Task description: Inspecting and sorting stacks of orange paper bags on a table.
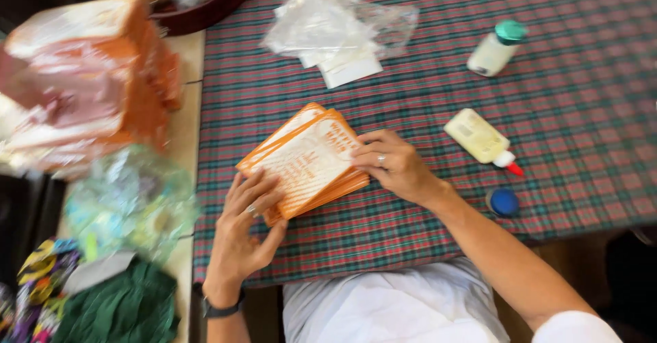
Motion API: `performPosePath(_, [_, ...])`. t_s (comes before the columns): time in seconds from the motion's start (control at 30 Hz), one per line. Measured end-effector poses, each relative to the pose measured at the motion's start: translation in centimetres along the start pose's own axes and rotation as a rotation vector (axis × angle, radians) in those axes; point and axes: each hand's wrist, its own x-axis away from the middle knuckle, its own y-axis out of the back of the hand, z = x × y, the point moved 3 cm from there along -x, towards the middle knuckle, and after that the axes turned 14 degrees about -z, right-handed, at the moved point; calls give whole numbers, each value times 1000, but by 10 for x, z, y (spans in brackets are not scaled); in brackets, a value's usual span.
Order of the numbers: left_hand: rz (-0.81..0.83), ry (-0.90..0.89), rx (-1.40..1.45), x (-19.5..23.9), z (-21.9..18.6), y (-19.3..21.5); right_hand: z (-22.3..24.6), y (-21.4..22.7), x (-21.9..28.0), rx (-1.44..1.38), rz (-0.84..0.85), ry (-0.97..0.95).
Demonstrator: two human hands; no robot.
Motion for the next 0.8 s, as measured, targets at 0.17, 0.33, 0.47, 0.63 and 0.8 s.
performPosePath(0.17, [-2, -10, 50, -1, 5, -1, 3, -3, -2, 15, 15, -35])
performPosePath(0.33, [-10, 49, 67, -2, 3, 2, -4, -13, 8, 58, 94, 15])
performPosePath(0.47, [-209, 72, 114, -14, -19, 2, 5, 0, -5, -101, -20, -82])
performPosePath(0.63, [-552, 79, 295, -21, -47, -9, 39, 36, -22, -327, -219, -316])
performPosePath(0.8, [-661, 364, 504, -4, -51, -42, 50, 73, 12, -444, -432, -630])
